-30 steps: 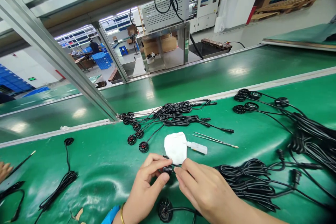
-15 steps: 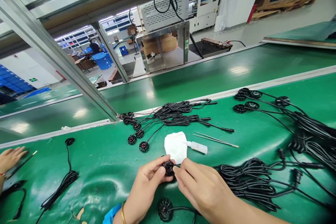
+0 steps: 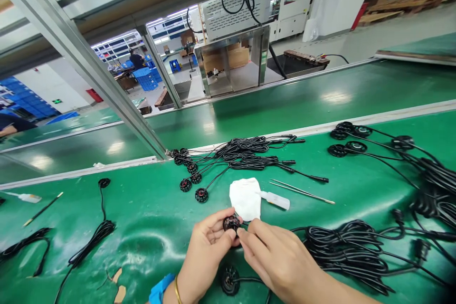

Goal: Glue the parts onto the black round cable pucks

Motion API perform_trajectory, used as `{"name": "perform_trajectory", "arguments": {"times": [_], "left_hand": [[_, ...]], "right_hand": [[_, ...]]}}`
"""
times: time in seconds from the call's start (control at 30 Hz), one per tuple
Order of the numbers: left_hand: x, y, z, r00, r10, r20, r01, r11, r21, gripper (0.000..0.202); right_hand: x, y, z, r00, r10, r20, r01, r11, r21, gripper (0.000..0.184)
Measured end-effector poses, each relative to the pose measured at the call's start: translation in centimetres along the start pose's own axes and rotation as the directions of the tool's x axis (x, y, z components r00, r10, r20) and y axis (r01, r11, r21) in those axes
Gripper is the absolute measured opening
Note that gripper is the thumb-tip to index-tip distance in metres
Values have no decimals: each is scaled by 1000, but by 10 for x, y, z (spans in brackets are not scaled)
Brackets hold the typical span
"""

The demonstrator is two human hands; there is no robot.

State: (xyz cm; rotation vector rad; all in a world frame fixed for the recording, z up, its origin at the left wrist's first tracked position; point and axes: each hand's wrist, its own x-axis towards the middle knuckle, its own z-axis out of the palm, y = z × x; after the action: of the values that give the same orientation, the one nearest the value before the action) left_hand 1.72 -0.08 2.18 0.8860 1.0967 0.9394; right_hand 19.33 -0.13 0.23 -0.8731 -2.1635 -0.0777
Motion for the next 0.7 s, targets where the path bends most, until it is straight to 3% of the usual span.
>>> {"name": "perform_trajectory", "arguments": {"times": [0.2, 0.7], "left_hand": [[-2, 2, 0, 998, 46, -35, -46, 999, -5, 37], [-4, 2, -1, 997, 79, -10, -78, 994, 72, 25]], "right_hand": [[1, -3, -1, 998, 28, -51, -26, 999, 29, 13], [-1, -6, 0, 997, 72, 1, -72, 997, 36, 16]]}}
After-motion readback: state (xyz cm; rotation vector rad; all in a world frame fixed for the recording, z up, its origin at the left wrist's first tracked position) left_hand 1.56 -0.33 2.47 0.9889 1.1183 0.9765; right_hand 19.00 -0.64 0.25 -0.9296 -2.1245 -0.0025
